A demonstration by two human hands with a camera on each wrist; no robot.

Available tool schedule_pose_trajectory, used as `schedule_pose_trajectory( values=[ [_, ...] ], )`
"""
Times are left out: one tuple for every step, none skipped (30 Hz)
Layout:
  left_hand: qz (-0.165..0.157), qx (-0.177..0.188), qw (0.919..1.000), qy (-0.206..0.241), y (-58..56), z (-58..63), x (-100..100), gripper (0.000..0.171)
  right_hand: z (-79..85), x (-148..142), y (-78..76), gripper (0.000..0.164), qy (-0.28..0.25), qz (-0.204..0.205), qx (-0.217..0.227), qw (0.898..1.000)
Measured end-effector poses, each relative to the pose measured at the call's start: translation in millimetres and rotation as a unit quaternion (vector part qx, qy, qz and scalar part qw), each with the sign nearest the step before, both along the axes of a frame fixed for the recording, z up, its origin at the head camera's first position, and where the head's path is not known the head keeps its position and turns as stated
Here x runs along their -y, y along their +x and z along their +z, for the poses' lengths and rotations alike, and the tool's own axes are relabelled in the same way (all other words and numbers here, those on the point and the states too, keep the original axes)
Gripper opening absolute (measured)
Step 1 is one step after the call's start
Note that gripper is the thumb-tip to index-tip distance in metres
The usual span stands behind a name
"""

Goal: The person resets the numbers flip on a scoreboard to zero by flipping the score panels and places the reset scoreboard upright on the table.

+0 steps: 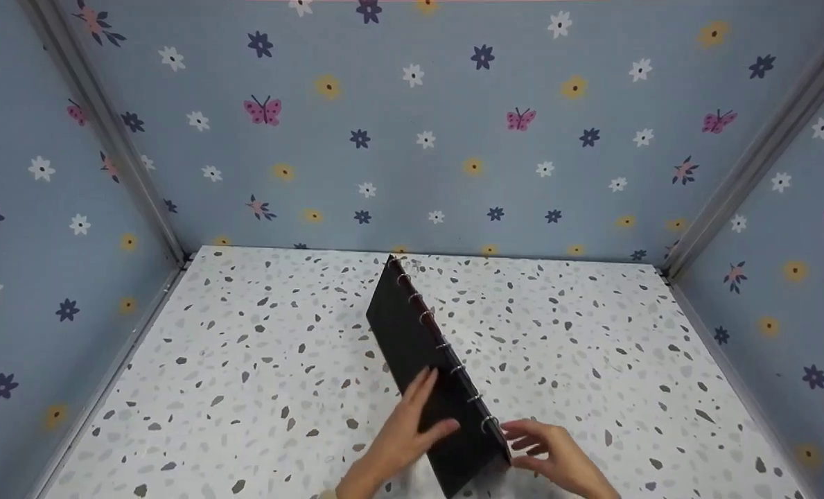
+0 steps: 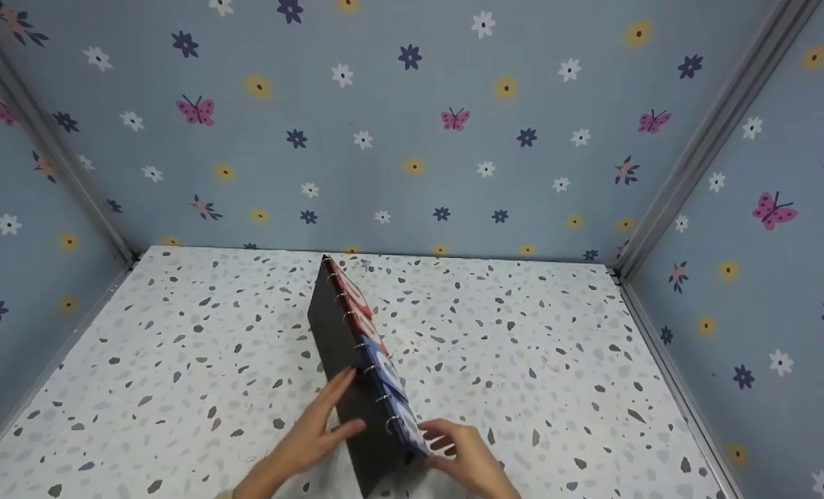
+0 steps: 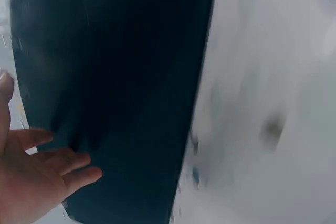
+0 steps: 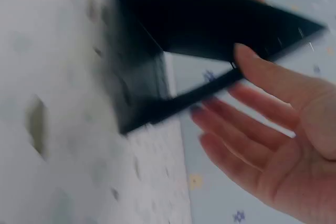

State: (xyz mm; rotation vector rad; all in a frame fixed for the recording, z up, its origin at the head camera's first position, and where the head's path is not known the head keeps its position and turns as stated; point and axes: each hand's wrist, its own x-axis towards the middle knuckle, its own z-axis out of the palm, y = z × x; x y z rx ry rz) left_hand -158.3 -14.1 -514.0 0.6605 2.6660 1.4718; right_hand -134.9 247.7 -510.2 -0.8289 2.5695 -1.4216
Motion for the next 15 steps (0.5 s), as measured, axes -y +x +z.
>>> schedule_pose_trajectory(
  values=[
    [0.002, -0.003, 1.0000, -0.002, 10.0, -1.2, -6.5, 0.086, 0.6, -5.2, -4.1, 0.034, -0.002, 0.009, 0.005, 1.000],
    [0.007, -0.011, 0.9999, -0.008, 19.0, -2.3, -12.9, 0.091, 1.0, -8.9, -8.4, 0.034, 0.001, 0.009, 0.008, 1.000],
    [0.016, -0.028, 0.9994, -0.013, 26.5, -4.3, -19.2, 0.096, 0.8, -11.3, -13.1, 0.033, 0.009, 0.004, 0.005, 1.000],
    [0.027, -0.054, 0.9980, -0.020, 32.5, -6.8, -25.0, 0.099, 0.0, -12.8, -18.1, 0.032, 0.014, -0.006, 0.008, 1.000],
    [0.044, -0.087, 0.9948, -0.029, 37.3, -9.5, -30.5, 0.100, -1.2, -13.3, -23.4, 0.031, 0.021, -0.020, 0.011, 1.000],
    [0.064, -0.123, 0.9896, -0.036, 41.0, -12.3, -35.8, 0.099, -2.5, -13.2, -28.9, 0.030, 0.026, -0.032, 0.011, 0.999],
    [0.086, -0.163, 0.9819, -0.045, 43.8, -15.1, -40.9, 0.098, -4.3, -13.0, -34.2, 0.029, 0.031, -0.044, 0.011, 0.998],
    [0.110, -0.202, 0.9719, -0.051, 46.3, -17.9, -45.6, 0.095, -6.4, -12.8, -39.0, 0.029, 0.031, -0.054, 0.009, 0.998],
    [0.133, -0.237, 0.9608, -0.055, 48.4, -20.5, -49.9, 0.092, -9.4, -13.0, -43.7, 0.030, 0.029, -0.064, 0.007, 0.998],
    [0.154, -0.269, 0.9489, -0.057, 50.1, -22.5, -53.6, 0.089, -12.2, -13.6, -48.0, 0.030, 0.026, -0.074, 0.005, 0.997],
    [0.170, -0.295, 0.9387, -0.057, 51.6, -24.1, -56.9, 0.086, -14.8, -14.1, -52.1, 0.030, 0.024, -0.082, 0.000, 0.996],
    [0.181, -0.314, 0.9304, -0.055, 52.8, -25.4, -59.5, 0.084, -17.1, -14.6, -55.7, 0.031, 0.019, -0.087, -0.007, 0.996],
    [0.187, -0.327, 0.9249, -0.050, 53.9, -26.0, -61.1, 0.081, -19.5, -15.2, -59.3, 0.032, 0.010, -0.093, -0.015, 0.996],
    [0.188, -0.335, 0.9220, -0.046, 54.7, -26.5, -62.0, 0.079, -21.5, -15.9, -62.9, 0.033, -0.001, -0.096, -0.022, 0.995],
    [0.185, -0.338, 0.9215, -0.043, 55.3, -26.5, -62.1, 0.077, -23.5, -16.5, -66.7, 0.033, -0.012, -0.097, -0.029, 0.995]
  ],
)
